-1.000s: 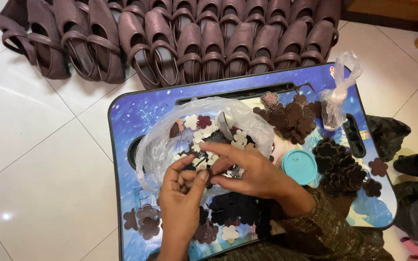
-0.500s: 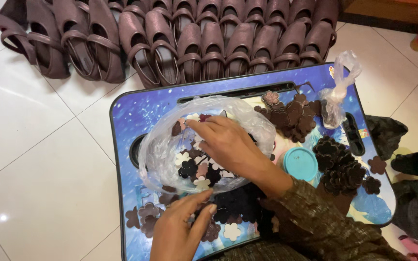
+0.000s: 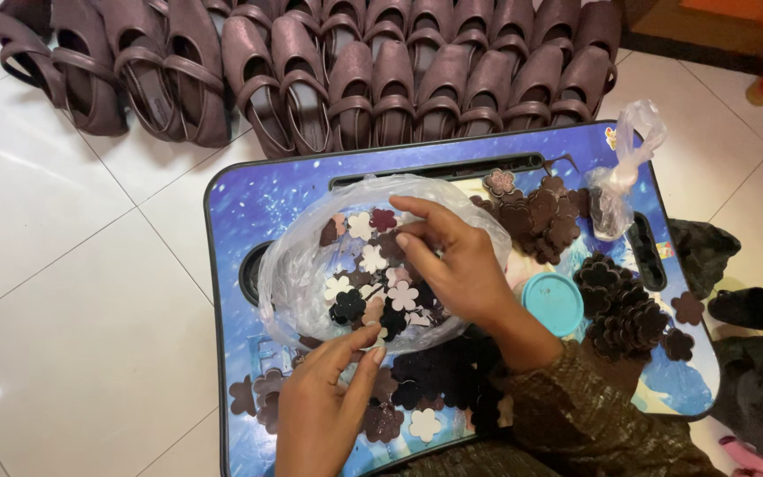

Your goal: The person sits on the floor and repeatedly picks up small flower-shaped craft pieces from a plastic bag and the table. They separate and stack the pieces by hand, handling them one at a time and placing them into small piles on the table.

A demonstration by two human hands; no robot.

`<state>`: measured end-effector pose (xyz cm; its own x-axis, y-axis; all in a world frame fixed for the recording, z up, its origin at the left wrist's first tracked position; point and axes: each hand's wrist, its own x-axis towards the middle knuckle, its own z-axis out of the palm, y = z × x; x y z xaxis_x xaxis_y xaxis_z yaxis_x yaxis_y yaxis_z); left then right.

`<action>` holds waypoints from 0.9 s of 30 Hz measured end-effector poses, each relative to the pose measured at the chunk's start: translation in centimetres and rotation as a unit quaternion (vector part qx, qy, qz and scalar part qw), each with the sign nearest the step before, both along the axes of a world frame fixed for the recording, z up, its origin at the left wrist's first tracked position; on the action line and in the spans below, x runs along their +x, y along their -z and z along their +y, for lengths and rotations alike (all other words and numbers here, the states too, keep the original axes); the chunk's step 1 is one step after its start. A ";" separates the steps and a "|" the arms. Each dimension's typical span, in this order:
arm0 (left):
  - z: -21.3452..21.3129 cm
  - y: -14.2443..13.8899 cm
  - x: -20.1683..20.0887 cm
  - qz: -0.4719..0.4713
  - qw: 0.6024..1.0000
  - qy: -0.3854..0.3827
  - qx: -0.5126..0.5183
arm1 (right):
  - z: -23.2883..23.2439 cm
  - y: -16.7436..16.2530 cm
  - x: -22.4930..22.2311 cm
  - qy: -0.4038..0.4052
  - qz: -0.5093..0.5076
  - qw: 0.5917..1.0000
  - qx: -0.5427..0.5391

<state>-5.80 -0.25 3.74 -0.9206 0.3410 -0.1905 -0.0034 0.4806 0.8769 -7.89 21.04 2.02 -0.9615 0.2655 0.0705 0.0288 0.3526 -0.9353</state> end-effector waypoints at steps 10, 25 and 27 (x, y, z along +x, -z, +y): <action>0.1 1.1 0.2 0.011 0.999 -0.003 -0.036 | 0.0 -0.6 0.1 -0.071 0.048 0.961 0.263; -0.4 1.2 0.3 -0.008 1.000 -0.023 -0.005 | -1.6 2.7 -3.7 -0.041 0.087 0.975 0.201; -0.3 0.9 0.1 -0.036 0.998 -0.056 -0.005 | -1.0 2.4 -2.6 -0.055 0.018 0.998 0.029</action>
